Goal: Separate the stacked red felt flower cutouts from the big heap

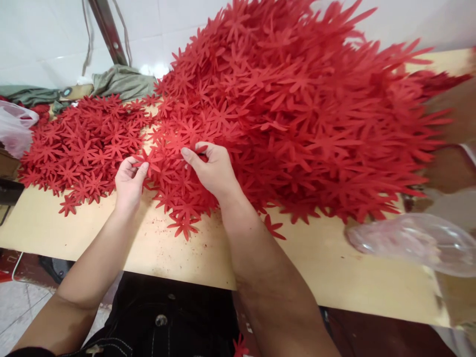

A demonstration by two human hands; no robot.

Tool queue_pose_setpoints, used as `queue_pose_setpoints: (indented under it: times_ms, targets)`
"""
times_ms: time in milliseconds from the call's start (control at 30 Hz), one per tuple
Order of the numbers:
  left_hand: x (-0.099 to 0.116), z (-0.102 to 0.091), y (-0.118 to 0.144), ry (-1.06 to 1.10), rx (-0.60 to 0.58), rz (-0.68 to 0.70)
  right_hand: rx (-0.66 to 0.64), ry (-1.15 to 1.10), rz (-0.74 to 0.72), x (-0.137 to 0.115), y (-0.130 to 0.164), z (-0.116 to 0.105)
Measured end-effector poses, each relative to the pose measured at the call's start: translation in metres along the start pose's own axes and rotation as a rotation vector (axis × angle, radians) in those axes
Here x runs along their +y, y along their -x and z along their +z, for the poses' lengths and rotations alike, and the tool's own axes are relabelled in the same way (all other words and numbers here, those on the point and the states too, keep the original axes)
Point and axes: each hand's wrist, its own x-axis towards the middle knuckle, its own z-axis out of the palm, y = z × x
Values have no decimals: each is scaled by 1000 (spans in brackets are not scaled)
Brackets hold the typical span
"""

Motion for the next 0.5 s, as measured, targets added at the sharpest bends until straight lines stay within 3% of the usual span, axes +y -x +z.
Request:
queue_pose_setpoints:
  times_ms: [167, 333, 500]
  targets:
    - [-1, 2, 2, -55, -52, -15, 110, 2, 63, 5, -4, 0]
    - [1, 1, 4, -100, -57, -14, 128, -42, 45, 5, -5, 1]
    - [-2, -1, 5, -87, -83, 1, -19, -93, 18, -1, 3, 8]
